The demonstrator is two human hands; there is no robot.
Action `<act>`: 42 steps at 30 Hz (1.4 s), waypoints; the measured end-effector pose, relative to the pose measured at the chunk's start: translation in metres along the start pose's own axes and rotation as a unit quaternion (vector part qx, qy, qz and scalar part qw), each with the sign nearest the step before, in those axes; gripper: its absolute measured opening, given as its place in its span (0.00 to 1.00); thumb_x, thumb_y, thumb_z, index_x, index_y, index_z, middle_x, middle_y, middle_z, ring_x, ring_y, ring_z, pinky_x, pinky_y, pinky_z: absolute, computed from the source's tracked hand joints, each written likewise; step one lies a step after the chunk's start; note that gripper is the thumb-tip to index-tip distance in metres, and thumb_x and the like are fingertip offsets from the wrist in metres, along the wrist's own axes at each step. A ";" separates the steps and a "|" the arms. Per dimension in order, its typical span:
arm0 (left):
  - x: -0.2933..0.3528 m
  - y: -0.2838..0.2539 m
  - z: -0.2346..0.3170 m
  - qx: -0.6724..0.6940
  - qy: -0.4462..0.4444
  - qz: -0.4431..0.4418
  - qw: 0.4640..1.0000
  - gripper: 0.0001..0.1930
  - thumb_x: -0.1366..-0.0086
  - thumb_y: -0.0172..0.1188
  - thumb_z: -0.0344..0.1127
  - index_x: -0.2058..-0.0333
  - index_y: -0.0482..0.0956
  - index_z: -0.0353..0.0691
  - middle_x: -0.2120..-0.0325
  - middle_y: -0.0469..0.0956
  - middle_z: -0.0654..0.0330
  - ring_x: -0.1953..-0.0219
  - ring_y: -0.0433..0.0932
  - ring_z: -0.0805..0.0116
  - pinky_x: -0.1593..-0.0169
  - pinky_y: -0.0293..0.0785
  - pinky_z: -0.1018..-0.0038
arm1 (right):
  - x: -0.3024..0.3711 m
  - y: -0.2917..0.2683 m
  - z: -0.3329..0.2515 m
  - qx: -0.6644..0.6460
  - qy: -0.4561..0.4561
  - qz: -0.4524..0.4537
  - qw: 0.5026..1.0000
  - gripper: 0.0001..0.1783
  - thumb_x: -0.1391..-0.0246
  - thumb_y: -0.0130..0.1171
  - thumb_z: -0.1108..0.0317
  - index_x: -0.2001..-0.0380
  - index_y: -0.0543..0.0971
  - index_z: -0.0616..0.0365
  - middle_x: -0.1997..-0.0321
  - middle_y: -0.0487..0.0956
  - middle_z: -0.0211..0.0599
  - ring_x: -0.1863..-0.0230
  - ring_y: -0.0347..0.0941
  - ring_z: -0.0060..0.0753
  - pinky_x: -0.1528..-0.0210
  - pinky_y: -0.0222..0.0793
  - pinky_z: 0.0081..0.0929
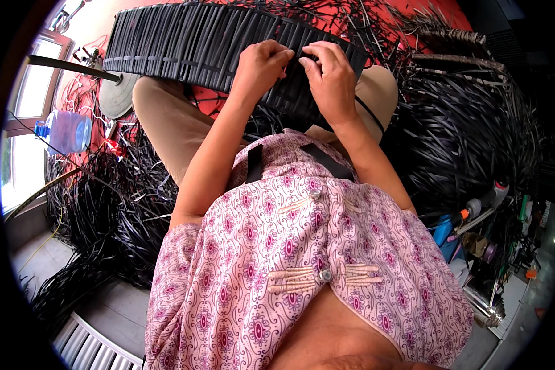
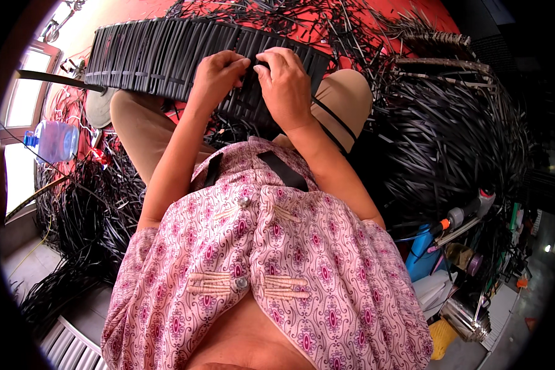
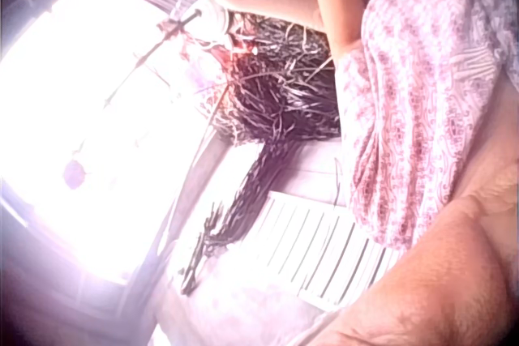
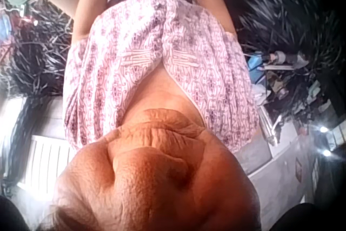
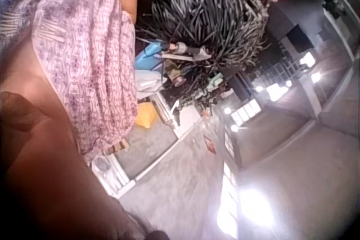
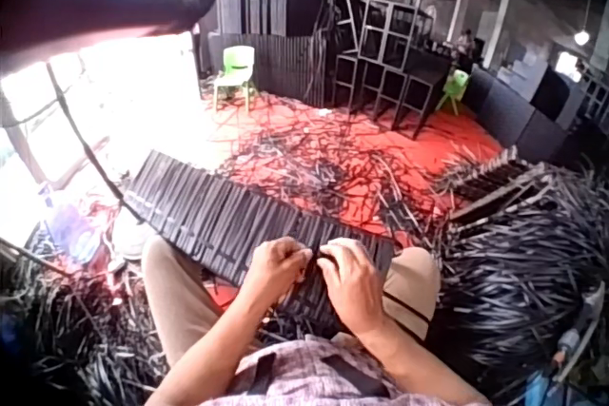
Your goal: The person sits cross-legged on the floor and weaves a black plastic basket by hand. They interlace thin black plastic strips through a pre-formed basket frame, pulling and tightening the strips to secure the weave pattern.
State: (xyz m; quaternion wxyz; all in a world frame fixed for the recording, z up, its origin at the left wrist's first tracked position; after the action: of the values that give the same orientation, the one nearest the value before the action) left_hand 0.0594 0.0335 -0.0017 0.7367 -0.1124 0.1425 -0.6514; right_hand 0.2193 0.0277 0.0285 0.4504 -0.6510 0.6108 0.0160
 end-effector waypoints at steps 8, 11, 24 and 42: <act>0.025 -0.032 0.039 -0.012 0.050 0.016 0.999 0.10 0.35 0.63 0.37 0.66 0.83 0.33 0.78 0.79 0.66 0.79 0.74 0.81 0.73 0.70 0.82 | -0.012 0.020 0.004 -0.217 0.045 -0.101 0.970 0.12 0.39 0.62 0.65 0.56 0.83 0.60 0.62 0.84 0.34 0.65 0.79 0.24 0.62 0.75 0.22; 0.025 -0.038 0.041 0.023 0.031 -0.004 0.999 0.11 0.37 0.63 0.34 0.65 0.84 0.30 0.80 0.80 0.61 0.79 0.78 0.79 0.74 0.72 0.79 | -0.011 0.027 0.008 -0.269 0.056 -0.125 0.953 0.11 0.38 0.63 0.65 0.58 0.84 0.60 0.65 0.83 0.29 0.67 0.76 0.17 0.64 0.73 0.18; 0.000 -0.042 -0.002 -0.027 0.012 0.019 0.999 0.12 0.41 0.67 0.37 0.64 0.86 0.34 0.74 0.84 0.55 0.75 0.84 0.70 0.67 0.79 0.74 | 0.001 0.036 0.038 -0.500 0.218 -0.069 0.835 0.10 0.40 0.65 0.68 0.59 0.83 0.63 0.61 0.85 0.33 0.64 0.81 0.21 0.63 0.75 0.17; -0.057 0.005 0.013 -0.455 0.088 -0.044 0.885 0.06 0.47 0.67 0.37 0.74 0.87 0.41 0.72 0.85 0.55 0.64 0.86 0.58 0.63 0.80 0.64 | -0.015 0.047 0.057 -0.503 0.212 -0.067 0.835 0.11 0.39 0.63 0.70 0.57 0.81 0.65 0.64 0.84 0.33 0.66 0.81 0.24 0.66 0.74 0.18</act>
State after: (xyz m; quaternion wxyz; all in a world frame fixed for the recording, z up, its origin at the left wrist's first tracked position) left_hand 0.0626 0.0904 0.0125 0.5599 -0.3833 0.4823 -0.5541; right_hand 0.2078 0.0810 -0.0229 -0.0800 -0.8146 0.5540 0.1520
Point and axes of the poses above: each hand's wrist, its own x-axis away from the middle knuckle, its own y-axis out of the palm, z = x × y, the point moved 5 cm from there along -x, towards the middle knuckle
